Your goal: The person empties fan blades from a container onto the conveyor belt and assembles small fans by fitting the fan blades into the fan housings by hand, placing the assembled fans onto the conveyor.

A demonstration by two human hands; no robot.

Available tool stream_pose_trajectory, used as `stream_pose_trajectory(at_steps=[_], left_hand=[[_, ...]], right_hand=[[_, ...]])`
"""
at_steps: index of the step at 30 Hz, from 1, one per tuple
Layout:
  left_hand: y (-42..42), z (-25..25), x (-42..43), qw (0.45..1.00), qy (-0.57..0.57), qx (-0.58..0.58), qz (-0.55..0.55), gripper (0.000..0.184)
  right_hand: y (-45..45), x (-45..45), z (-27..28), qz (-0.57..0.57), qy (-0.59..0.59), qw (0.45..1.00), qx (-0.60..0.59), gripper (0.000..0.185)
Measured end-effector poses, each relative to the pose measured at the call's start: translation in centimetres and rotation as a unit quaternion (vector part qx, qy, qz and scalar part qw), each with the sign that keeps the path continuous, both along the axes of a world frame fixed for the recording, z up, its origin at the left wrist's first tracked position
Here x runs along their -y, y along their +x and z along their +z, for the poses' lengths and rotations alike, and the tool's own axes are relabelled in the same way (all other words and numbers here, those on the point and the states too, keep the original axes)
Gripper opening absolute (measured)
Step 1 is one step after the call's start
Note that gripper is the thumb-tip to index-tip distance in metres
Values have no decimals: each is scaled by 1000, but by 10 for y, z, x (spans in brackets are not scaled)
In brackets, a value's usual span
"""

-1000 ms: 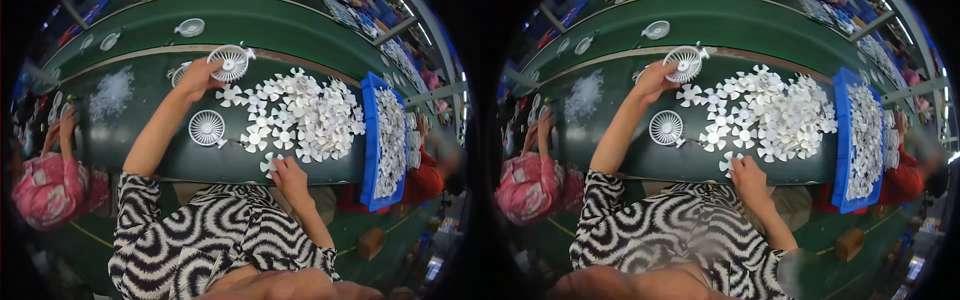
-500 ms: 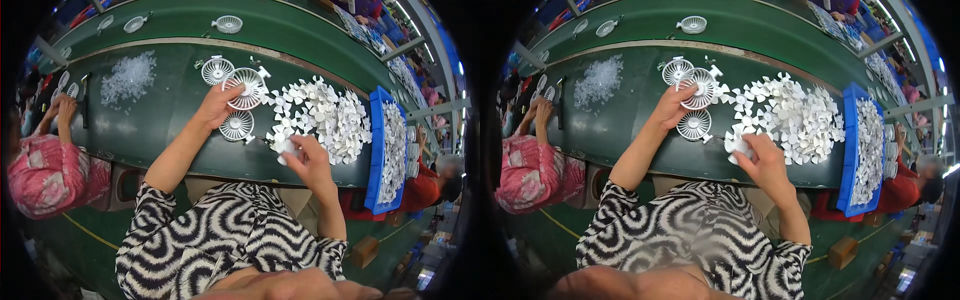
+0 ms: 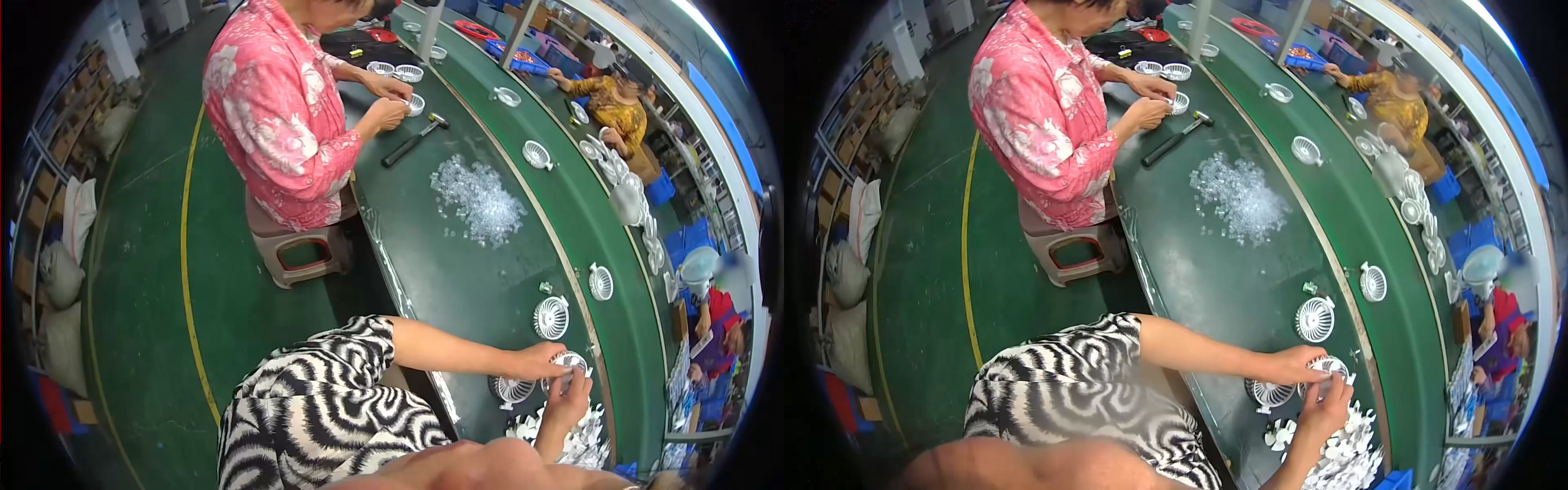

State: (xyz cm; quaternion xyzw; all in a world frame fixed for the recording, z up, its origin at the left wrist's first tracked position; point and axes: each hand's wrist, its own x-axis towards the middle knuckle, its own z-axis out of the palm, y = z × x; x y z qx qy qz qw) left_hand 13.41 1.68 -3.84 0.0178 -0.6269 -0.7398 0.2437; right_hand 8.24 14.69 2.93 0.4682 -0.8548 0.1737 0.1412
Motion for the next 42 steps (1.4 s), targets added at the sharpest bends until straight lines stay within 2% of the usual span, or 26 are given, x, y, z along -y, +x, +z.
stream_pose_trajectory(at_steps=[3, 5, 8, 10, 11, 12, 13, 14, 15, 16, 18, 19, 21, 22, 24, 26, 27, 29, 32, 34, 35, 37, 38, 39, 41, 42], left_hand=[[3, 5, 3, 996, -73, -32, 47, 33], [3, 5, 2, 996, -70, -33, 37, 33], [5, 9, 2, 999, 26, 4, -25, 31], [-3, -6, 4, 994, -84, -12, 61, 28], [8, 5, 6, 997, -56, 43, 40, 29], [8, 3, 12, 989, -36, 144, -25, 28], [-4, -32, 12, 992, 52, 22, -111, 23], [24, 31, 11, 988, 59, 112, -89, 18], [16, 19, 13, 985, -26, 160, -55, 19], [15, 20, 0, 993, 3, 109, -35, 27], [12, 16, -2, 992, 93, 58, -70, 35], [16, 31, -7, 991, 98, 60, -70, 32], [15, 21, -2, 996, 26, 66, -61, 33], [15, 24, -4, 996, 39, 55, -59, 33], [18, 24, -5, 995, 36, 64, -71, 33], [15, 16, -9, 994, 2, 66, -86, 34], [17, 17, -9, 991, -27, 77, -101, 34], [22, 17, -12, 986, -63, 93, -120, 33], [22, 21, -11, 988, -23, 84, -125, 31], [22, 24, -9, 985, -122, 88, -83, 30], [24, 28, -8, 985, -145, 64, -62, 30], [25, 24, -5, 985, -145, 75, -49, 32], [25, 25, -5, 986, -125, 98, -50, 32], [22, 24, -4, 986, -106, 113, -54, 33], [15, 16, -3, 990, -66, 105, -64, 35], [14, 22, -4, 993, -58, 91, -44, 37]], right_hand=[[2, 4, -4, 40, -23, 998, -31, 39], [0, 3, -5, 45, -26, 998, -36, 39], [-2, 1, -7, 50, -43, 998, -26, 41], [-7, 2, -12, 107, -97, 987, -70, 37], [-15, 1, -24, 92, -88, 991, -50, 34], [-16, 8, -26, 148, -120, 978, -90, 25], [-14, 0, -22, 135, -46, 988, 56, 17], [-15, 0, -32, 85, 0, 996, 9, 13], [-7, 0, -18, 81, 19, 996, 26, 10], [-12, -12, -22, 171, -82, 981, 24, 11], [8, -22, -2, 85, -34, 995, 27, 29], [13, -30, 8, 113, -105, 987, 34, 32], [10, -45, 5, 48, -122, 991, -7, 32], [9, -53, 4, 21, -126, 991, -26, 31], [8, -66, -2, -44, -126, 982, 134, 40], [7, -67, -6, -60, -163, 941, 291, 46], [3, -67, -9, -55, -148, 915, 370, 42], [6, -59, -11, -18, -226, 841, 490, 33], [2, -57, -14, -75, -142, 895, 415, 31], [-4, -55, -24, -27, -186, 912, 366, 31], [-7, -54, -29, -29, -180, 895, 408, 31], [-4, -48, -19, -35, -168, 892, 418, 30], [-10, -47, -26, 3, -198, 873, 446, 30], [-7, -43, -12, -20, -171, 877, 449, 29], [-18, -38, -3, -23, -164, 840, 517, 30], [-27, -34, 3, -36, -140, 856, 497, 30]])
